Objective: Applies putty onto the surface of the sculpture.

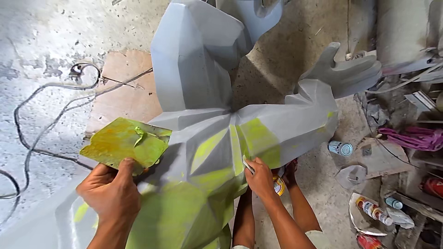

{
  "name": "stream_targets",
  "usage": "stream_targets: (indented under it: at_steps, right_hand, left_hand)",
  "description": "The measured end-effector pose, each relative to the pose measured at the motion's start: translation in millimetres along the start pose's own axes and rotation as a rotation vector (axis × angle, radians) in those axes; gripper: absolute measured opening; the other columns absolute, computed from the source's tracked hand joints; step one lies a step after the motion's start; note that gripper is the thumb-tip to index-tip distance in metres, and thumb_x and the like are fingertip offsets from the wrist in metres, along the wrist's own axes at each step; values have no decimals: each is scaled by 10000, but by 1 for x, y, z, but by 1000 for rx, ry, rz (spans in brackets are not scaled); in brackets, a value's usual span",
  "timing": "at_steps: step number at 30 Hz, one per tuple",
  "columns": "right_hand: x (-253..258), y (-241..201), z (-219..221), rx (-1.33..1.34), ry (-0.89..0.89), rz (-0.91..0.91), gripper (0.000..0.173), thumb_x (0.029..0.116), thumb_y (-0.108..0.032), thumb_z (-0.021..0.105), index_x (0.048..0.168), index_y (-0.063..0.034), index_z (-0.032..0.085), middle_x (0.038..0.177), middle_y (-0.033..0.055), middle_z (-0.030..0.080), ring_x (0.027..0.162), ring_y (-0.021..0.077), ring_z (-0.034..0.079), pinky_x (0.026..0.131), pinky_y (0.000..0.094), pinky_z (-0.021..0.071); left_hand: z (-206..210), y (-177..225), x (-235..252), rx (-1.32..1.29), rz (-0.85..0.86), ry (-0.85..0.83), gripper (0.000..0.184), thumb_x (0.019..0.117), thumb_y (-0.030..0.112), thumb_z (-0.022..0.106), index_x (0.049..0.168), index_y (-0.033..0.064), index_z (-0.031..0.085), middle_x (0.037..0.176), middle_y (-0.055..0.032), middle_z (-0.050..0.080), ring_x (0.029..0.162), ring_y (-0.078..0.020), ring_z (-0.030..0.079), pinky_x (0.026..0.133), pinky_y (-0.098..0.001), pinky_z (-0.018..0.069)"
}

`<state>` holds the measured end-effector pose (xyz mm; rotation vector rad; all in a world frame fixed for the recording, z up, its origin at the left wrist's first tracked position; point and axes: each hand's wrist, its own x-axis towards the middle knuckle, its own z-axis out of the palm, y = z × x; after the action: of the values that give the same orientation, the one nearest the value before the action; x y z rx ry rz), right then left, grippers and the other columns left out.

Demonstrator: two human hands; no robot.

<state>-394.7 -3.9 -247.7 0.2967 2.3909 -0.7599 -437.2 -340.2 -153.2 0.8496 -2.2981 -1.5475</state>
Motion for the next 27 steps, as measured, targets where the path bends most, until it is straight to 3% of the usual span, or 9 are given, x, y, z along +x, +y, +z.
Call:
stream_targets:
  at_steps: [2,5,9,14,18,22,24,27]
  right_hand:
    - [-3,10,4,76,170,-38,296,943,-280,592,1153,-218,792,1016,-30,727,909,113,696,792,387,602]
    - [15,2,3,145,318,17,326,972,-182,596,1262,-150,742,1104,52,719,966,192,702,824,449,604]
    - [50,-30,1,101,256,93,359,1019,-144,532,1344,-100,679,1169,128,680,994,272,690,822,492,593]
    - [68,-49,5,93,155,189,340,1022,-155,500,1290,-82,696,1166,127,668,1040,276,680,872,487,582]
    - [43,-49,1,174,171,73,341,1043,-141,477,1306,-56,676,1168,142,659,1002,279,681,834,489,588]
    - [25,-41,-1,242,130,-39,326,1040,-143,489,1297,-98,685,1162,89,670,1027,218,675,886,442,585]
    - [17,-30,-4,316,167,-18,309,1029,-159,502,1256,-74,694,1157,96,683,1035,224,677,893,462,581]
    - [15,-7,-4,387,296,155,317,1048,-206,502,1229,-39,702,1191,134,692,1093,283,673,940,541,550]
  left_hand:
    - [0,1,1,16,-1,-1,52,955,74,602,936,112,631,788,95,656,713,-26,661,670,-226,583]
    - [0,1,0,21,-4,0,60,960,68,596,943,109,635,794,95,660,719,-23,663,674,-222,582]
    - [1,3,0,18,-3,1,83,949,62,599,913,131,629,771,111,655,694,-13,655,651,-210,570]
    - [0,1,0,0,-4,-1,86,947,61,600,918,138,626,769,107,658,694,-27,662,639,-222,578]
    - [-1,1,0,-11,-34,9,101,957,76,589,905,158,621,758,114,649,679,-24,654,619,-220,570]
    - [-1,1,1,-15,-41,7,99,952,77,591,909,162,618,771,116,654,687,-27,658,632,-227,579]
    - [-1,1,1,-6,-42,6,95,957,74,588,915,153,620,771,114,654,685,-27,658,631,-225,578]
    - [-1,0,1,-1,-36,3,102,959,72,581,908,154,615,763,112,650,681,-29,658,624,-226,577]
